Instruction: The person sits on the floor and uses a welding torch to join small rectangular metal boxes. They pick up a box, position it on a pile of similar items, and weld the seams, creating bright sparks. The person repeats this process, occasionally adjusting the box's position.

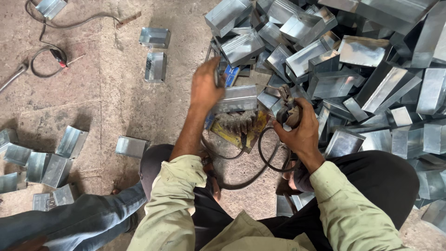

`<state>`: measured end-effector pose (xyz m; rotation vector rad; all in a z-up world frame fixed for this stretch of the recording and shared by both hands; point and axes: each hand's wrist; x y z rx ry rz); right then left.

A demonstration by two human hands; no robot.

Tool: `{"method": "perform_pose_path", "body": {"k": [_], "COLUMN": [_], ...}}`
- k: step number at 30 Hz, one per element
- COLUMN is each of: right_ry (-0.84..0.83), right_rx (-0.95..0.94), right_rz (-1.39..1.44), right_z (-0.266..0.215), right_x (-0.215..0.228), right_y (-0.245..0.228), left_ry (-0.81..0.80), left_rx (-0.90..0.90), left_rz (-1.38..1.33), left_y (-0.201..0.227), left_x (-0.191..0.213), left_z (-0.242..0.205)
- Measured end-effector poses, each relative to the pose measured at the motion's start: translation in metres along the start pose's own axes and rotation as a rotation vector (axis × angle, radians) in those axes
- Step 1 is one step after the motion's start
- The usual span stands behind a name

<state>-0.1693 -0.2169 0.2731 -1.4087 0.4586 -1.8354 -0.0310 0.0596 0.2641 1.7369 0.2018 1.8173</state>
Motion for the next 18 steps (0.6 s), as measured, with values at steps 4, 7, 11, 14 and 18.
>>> {"method": "perform_pose_path", "body": {"k": [4,7,11,14,18], "right_ry": [-0.019,-0.030,-0.028,0.018,-0.031], "right_rx": [-0.029,-0.033,-0.031,0.033,-0.018], "right_rz": [-0.013,-0.019,0.020,-0.034,0.011], "right_z": [-0.001,0.000,0.000,-0.001,-0.003], "right_x": [0.000,-0.001,-0.001,0.000,-0.001], "right_y": [-0.001,-0.001,0.000,0.002,0.005], "left_ry": [0.233,0.351,0.391,0.402,0.410], "left_rx": [0.030,0.035,0.030,-0.002,0.008], "left_rz": [-0.109,-0.208,-0.272,-0.253,-0.260], "left_y": [-0.007,-0.010,-0.008,-0.007,-0.005], "left_x": [0.018,0.026,0.031,0.031,0.032], "left_z": [-0.002,-0.005,-0.008,-0.009,-0.010]}}
Point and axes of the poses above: each hand's wrist, its own z-axis towards the middle knuckle, its own x-axis out of the back of the hand, y = z × x, and after that the axes turned 15 degrees about -y, right-handed
